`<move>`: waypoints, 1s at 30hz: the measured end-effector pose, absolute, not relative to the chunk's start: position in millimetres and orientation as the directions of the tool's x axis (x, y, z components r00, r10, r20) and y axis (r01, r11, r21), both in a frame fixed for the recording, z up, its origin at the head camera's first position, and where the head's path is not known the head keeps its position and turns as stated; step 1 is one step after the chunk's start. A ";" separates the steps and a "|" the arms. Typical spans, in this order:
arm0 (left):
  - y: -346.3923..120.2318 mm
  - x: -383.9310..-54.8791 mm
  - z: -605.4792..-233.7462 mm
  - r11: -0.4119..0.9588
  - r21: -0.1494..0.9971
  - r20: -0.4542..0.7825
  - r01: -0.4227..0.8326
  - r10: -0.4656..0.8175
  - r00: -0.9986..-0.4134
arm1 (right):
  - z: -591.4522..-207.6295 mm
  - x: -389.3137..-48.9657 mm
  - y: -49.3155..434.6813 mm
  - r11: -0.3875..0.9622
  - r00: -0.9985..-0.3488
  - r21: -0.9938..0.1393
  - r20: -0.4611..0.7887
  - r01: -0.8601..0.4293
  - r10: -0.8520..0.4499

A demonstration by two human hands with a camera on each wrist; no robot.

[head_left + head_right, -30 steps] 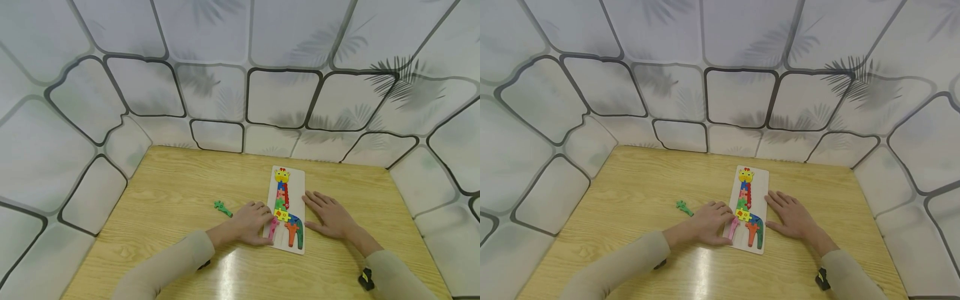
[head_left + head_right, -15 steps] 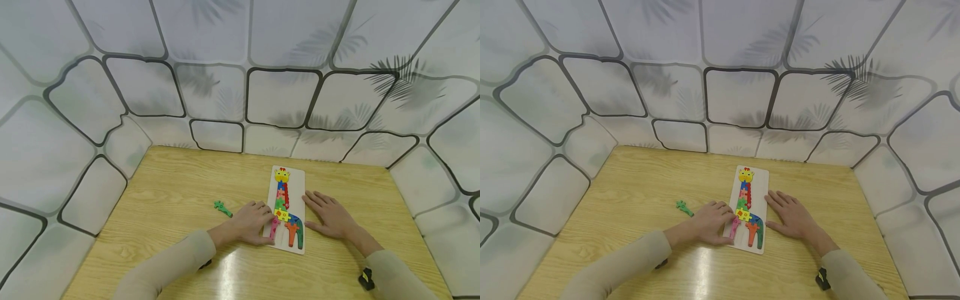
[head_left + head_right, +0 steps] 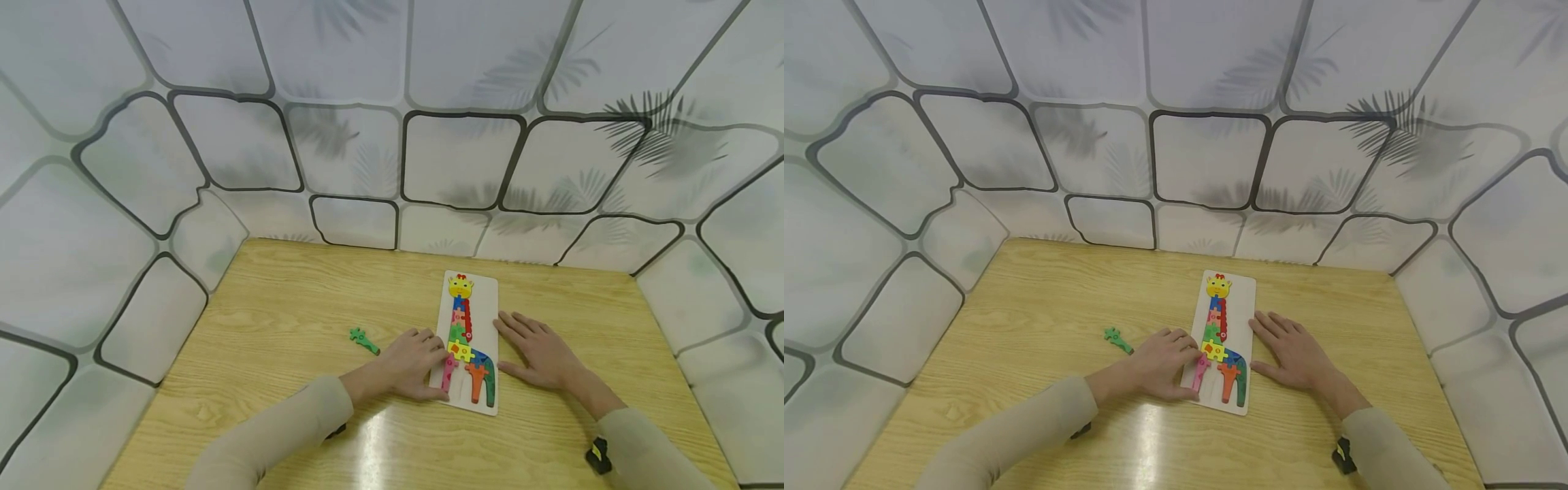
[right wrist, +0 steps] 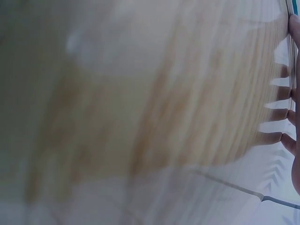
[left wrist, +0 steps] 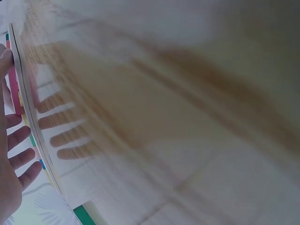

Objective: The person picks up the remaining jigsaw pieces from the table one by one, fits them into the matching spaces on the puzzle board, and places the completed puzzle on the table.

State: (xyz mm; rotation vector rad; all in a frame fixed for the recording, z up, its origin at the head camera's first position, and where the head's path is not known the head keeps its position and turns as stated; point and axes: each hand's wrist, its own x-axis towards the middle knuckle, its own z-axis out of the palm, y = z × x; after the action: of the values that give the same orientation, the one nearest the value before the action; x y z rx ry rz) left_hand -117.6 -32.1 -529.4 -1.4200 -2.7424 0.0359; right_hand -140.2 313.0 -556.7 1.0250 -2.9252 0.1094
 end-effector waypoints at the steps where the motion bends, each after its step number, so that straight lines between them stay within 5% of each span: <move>1: -32.0 -117.6 -529.6 0.575 -0.046 0.038 0.817 0.818 -0.574 | -556.8 -140.2 313.0 0.780 -0.781 -0.052 0.060 -0.624 -0.621; 30: -32.3 -119.7 -528.3 0.589 -0.014 0.005 0.808 0.808 -0.589 | -554.4 -139.6 313.1 0.793 -0.796 -0.062 0.021 -0.606 -0.606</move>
State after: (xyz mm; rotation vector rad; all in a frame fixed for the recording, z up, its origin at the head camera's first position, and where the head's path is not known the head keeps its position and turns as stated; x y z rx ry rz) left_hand -119.7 -32.3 -528.3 -1.4184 -2.7909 0.0163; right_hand -139.6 313.1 -554.4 1.0045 -2.9748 0.1023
